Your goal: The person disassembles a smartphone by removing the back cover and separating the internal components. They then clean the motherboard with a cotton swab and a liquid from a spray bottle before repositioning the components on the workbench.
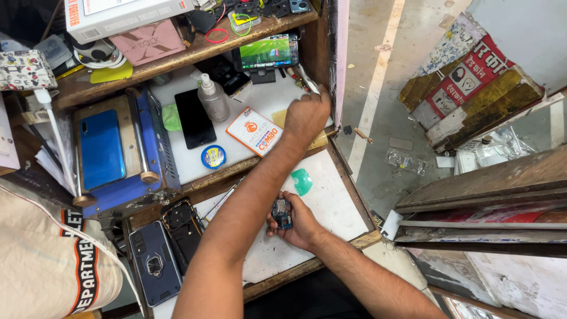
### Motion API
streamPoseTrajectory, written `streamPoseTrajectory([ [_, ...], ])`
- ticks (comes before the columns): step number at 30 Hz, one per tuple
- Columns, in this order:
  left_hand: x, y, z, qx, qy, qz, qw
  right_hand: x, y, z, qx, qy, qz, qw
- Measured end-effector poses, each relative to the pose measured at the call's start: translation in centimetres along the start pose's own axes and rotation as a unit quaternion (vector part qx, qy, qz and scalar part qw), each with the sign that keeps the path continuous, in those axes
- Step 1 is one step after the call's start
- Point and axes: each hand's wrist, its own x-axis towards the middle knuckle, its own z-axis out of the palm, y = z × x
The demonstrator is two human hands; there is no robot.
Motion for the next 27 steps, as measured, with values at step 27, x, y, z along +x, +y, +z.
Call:
streamPoseTrajectory([
  [27, -32.7, 4.1, -12.1, -0.359, -0.158, -0.389, 0.834, 0.4, 1.6, -0.9, -0.122, -0.077, -0.017, 0.989],
])
